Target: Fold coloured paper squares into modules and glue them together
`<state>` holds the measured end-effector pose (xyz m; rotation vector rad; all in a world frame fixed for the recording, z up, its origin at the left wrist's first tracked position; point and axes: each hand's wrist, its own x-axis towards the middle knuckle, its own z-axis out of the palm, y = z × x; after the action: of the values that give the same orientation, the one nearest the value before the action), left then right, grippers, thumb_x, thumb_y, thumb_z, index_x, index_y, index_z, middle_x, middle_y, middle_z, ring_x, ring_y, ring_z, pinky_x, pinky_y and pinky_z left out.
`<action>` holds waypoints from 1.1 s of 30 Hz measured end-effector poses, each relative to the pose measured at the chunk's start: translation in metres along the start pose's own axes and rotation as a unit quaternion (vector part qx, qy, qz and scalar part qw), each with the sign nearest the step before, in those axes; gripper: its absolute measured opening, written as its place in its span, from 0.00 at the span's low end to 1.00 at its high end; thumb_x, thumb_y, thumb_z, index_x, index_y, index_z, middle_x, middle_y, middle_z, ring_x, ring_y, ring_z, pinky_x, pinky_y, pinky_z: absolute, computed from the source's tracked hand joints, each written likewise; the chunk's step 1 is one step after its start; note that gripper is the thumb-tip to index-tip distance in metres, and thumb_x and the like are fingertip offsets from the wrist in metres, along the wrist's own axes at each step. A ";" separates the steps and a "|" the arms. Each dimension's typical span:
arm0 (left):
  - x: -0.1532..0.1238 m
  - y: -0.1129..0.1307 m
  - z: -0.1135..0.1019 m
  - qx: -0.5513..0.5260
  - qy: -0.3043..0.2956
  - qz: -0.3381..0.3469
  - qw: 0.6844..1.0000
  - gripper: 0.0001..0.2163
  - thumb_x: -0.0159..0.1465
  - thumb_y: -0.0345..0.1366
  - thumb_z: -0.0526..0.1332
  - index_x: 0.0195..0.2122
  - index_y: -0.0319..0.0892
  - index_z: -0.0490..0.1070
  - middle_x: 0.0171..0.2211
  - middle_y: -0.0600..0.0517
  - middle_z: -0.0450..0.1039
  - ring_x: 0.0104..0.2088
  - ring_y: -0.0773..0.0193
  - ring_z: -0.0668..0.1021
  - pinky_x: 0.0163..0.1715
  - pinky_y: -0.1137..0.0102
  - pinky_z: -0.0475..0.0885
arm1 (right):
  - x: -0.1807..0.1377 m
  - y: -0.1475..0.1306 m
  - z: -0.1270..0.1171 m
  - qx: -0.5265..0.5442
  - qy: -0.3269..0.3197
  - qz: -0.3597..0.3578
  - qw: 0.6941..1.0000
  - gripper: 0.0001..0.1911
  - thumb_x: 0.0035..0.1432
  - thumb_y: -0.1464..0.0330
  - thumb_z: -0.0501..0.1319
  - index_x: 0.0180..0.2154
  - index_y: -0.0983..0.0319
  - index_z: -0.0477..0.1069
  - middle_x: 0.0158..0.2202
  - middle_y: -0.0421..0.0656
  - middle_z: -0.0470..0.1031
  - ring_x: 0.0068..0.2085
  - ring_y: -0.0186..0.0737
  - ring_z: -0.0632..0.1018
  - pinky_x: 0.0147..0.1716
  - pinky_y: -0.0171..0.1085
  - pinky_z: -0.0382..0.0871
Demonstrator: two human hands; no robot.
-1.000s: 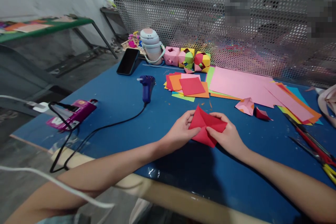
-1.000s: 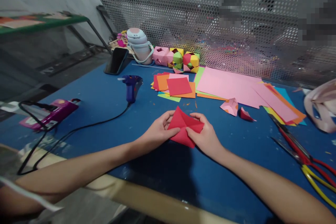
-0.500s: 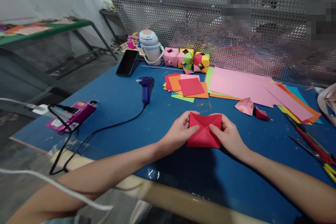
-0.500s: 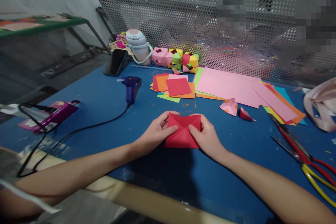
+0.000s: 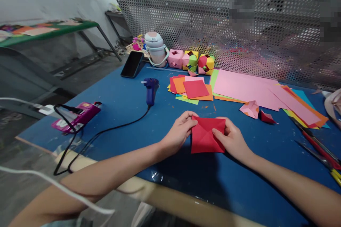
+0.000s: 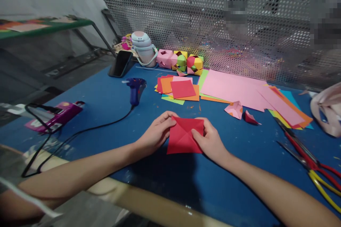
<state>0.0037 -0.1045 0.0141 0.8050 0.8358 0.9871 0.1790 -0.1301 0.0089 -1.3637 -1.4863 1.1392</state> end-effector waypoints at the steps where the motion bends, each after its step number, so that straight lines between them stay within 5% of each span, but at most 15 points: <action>1: -0.002 0.000 0.001 0.019 -0.014 -0.007 1.000 0.07 0.54 0.30 0.59 0.34 0.42 0.64 0.28 0.57 0.67 0.28 0.71 0.72 0.30 0.76 0.67 | 0.000 0.000 0.000 0.001 -0.001 -0.003 1.000 0.14 0.53 0.65 0.58 0.43 0.59 0.63 0.38 0.42 0.73 0.36 0.39 0.76 0.32 0.37 0.71; 7: -0.008 -0.001 0.003 0.168 -0.057 0.002 0.984 0.12 0.53 0.28 0.58 0.40 0.40 0.65 0.33 0.55 0.70 0.32 0.68 0.71 0.32 0.75 0.66 | 0.000 -0.002 -0.001 0.002 -0.002 -0.013 1.000 0.13 0.54 0.66 0.58 0.42 0.59 0.63 0.38 0.40 0.72 0.35 0.36 0.75 0.31 0.34 0.70; 19: -0.006 0.000 0.001 0.265 -0.039 0.036 0.963 0.10 0.56 0.31 0.55 0.40 0.40 0.64 0.32 0.54 0.69 0.32 0.66 0.71 0.33 0.73 0.66 | -0.001 -0.002 0.000 -0.011 0.015 -0.013 1.000 0.11 0.54 0.67 0.57 0.42 0.59 0.63 0.28 0.37 0.70 0.27 0.33 0.72 0.24 0.31 0.67; 33: -0.005 -0.005 -0.006 0.355 -0.065 0.068 0.930 0.12 0.59 0.33 0.52 0.44 0.41 0.62 0.40 0.52 0.69 0.39 0.63 0.71 0.40 0.71 0.67 | -0.001 -0.002 0.001 0.002 0.007 -0.018 1.000 0.12 0.54 0.67 0.57 0.42 0.58 0.63 0.30 0.38 0.70 0.29 0.34 0.72 0.27 0.32 0.68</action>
<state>-0.0011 -0.1099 0.0084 1.5483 1.0443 0.7300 0.1773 -0.1314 0.0101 -1.3348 -1.4918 1.1071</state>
